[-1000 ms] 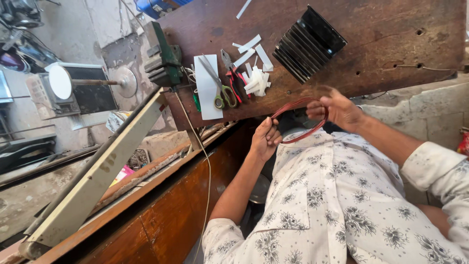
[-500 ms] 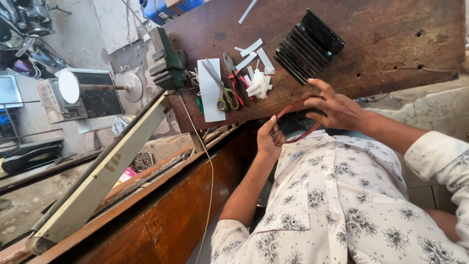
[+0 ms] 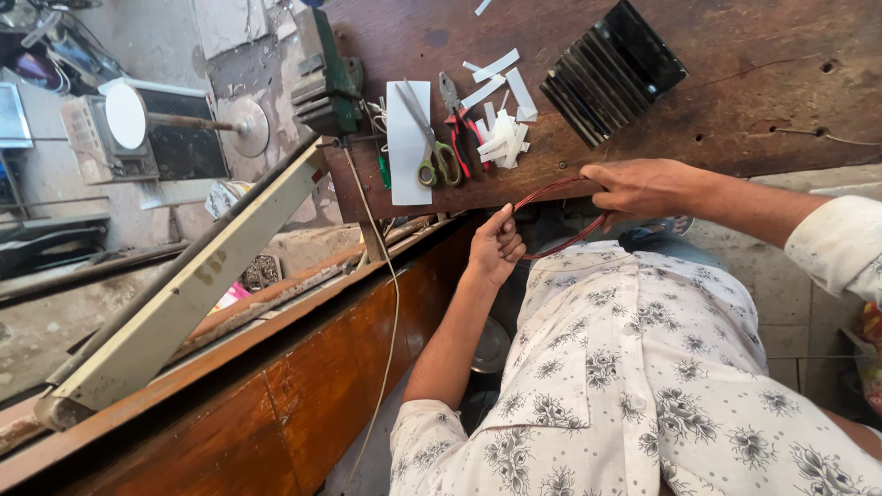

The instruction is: The person winds copper wire around a laminated metal core, repeatedly inserting white insulating strips between layers. The person handles the copper wire and the metal core by hand, occasionally using pliers to cut the wire.

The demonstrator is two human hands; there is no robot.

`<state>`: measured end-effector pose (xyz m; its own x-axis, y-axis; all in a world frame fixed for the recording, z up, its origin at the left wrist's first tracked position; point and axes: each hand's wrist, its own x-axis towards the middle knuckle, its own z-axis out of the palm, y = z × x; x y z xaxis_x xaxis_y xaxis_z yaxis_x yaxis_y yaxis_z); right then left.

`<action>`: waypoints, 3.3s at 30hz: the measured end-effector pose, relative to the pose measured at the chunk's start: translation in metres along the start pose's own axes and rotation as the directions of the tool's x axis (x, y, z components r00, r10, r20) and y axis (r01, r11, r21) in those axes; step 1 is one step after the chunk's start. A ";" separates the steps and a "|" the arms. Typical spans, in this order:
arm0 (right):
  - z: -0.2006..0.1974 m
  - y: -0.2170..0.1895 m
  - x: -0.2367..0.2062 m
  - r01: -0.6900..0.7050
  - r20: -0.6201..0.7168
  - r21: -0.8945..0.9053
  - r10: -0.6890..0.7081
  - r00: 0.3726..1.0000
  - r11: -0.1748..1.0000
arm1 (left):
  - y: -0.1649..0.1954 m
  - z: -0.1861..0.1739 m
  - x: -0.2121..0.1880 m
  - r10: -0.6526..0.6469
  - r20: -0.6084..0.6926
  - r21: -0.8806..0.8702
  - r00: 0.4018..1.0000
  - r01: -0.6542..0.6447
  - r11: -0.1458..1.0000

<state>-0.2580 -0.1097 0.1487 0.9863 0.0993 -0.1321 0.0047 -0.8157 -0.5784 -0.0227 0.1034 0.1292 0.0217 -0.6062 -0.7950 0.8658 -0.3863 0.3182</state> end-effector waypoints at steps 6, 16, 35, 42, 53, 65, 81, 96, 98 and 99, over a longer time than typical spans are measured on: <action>0.012 0.014 -0.003 0.069 -0.056 0.024 -0.067 0.996 0.997 | 0.027 0.021 -0.032 0.440 0.318 0.597 0.840 -0.538 0.595; -0.003 0.012 -0.004 0.149 -0.181 0.016 -0.144 0.973 0.989 | 0.088 0.031 -0.044 -0.083 0.884 0.286 0.460 -0.672 -0.683; 0.007 0.029 -0.018 0.216 -0.262 -0.201 -0.265 0.928 0.956 | 0.098 0.040 -0.022 -0.173 0.967 0.046 0.185 -0.801 -0.597; -0.032 -0.036 -0.027 0.082 -0.593 -0.166 -0.166 0.787 0.983 | 0.089 0.069 -0.036 -0.212 0.972 -0.034 0.105 -0.826 -0.562; 0.014 -0.047 -0.027 -0.060 -0.844 0.192 0.196 0.499 0.980 | 0.101 0.129 0.005 0.386 0.881 0.358 0.274 -0.919 -0.165; 0.037 -0.067 0.007 -0.123 -0.795 0.588 0.544 -0.267 0.799 | 0.108 0.180 0.158 0.215 0.706 0.625 0.675 -0.737 0.258; 0.085 -0.066 -0.006 0.433 -0.263 0.736 0.809 -0.526 0.520 | 0.100 0.307 0.174 -0.083 -0.007 0.997 0.997 0.013 0.079; 0.117 -0.060 -0.009 0.389 -0.143 0.888 0.952 -0.270 0.244 | 0.182 0.243 0.227 -0.315 0.103 0.987 0.943 -0.057 0.152; 0.115 -0.050 -0.015 0.218 -0.128 0.962 0.977 -0.171 0.164 | 0.183 0.233 0.249 -0.407 0.024 0.991 0.913 0.033 0.132; 0.112 -0.043 -0.019 0.152 -0.132 0.977 0.983 -0.123 0.151 | 0.182 0.230 0.259 -0.454 -0.016 0.991 0.891 0.076 0.114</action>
<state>-0.2949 -0.0131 0.0860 -0.0953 -0.8900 -0.4459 -0.0110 0.4489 -0.8935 0.0255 -0.2838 0.1005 -0.3653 -0.3534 -0.8612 -0.3952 -0.7787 0.4872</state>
